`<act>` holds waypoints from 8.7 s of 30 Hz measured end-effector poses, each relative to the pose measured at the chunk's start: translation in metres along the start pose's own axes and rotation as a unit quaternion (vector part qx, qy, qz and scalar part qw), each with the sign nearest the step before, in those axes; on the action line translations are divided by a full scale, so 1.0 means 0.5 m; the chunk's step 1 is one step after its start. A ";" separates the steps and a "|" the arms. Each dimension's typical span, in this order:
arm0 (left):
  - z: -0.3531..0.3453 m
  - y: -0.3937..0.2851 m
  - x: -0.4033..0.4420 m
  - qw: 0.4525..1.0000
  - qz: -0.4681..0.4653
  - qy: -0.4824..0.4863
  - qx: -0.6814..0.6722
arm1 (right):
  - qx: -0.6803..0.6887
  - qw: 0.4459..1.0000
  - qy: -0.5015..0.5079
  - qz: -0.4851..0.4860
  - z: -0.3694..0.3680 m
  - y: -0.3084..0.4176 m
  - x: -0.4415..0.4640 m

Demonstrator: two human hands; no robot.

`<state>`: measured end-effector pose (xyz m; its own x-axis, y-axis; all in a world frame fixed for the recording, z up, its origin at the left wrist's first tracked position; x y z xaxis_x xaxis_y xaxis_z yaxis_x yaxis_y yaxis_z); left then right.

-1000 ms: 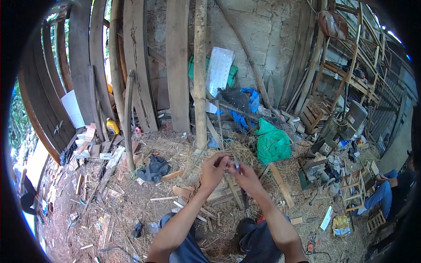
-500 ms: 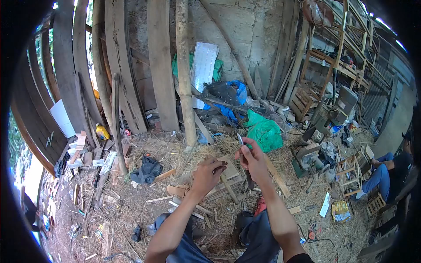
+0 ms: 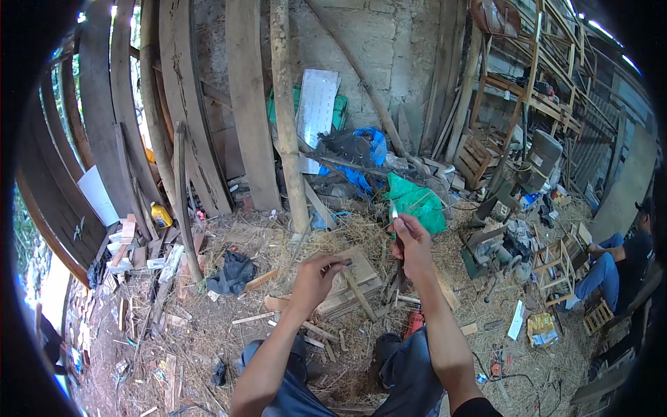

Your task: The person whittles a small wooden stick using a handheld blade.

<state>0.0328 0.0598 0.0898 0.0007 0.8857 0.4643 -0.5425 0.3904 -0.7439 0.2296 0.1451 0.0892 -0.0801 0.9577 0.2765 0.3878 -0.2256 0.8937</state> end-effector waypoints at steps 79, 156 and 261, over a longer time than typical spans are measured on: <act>0.036 -0.034 -0.012 0.978 -0.128 -0.092 0.139 | 0.022 0.995 0.024 -0.096 0.040 -0.046 0.021; -0.018 -0.072 -0.010 0.968 -0.131 -0.101 0.190 | -0.037 0.963 0.186 -0.189 -0.093 -0.095 -0.038; -0.008 0.016 -0.020 0.994 0.093 -0.022 -0.046 | 0.011 0.991 0.067 -0.119 0.025 -0.067 0.036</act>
<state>0.0318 0.0552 0.0773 -0.1301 0.9338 0.3334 -0.4500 0.2441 -0.8590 0.2268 0.1723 0.0597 -0.2926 0.9505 0.1043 0.3628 0.0095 0.9318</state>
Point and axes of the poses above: each hand's wrist, its own x-axis towards the middle knuckle, its own z-axis out of the back of the hand, y = z × x, the point moved 8 cm from there along x, towards the middle knuckle, and after that the axes turned 2 degrees about z, right-handed, at the moved point
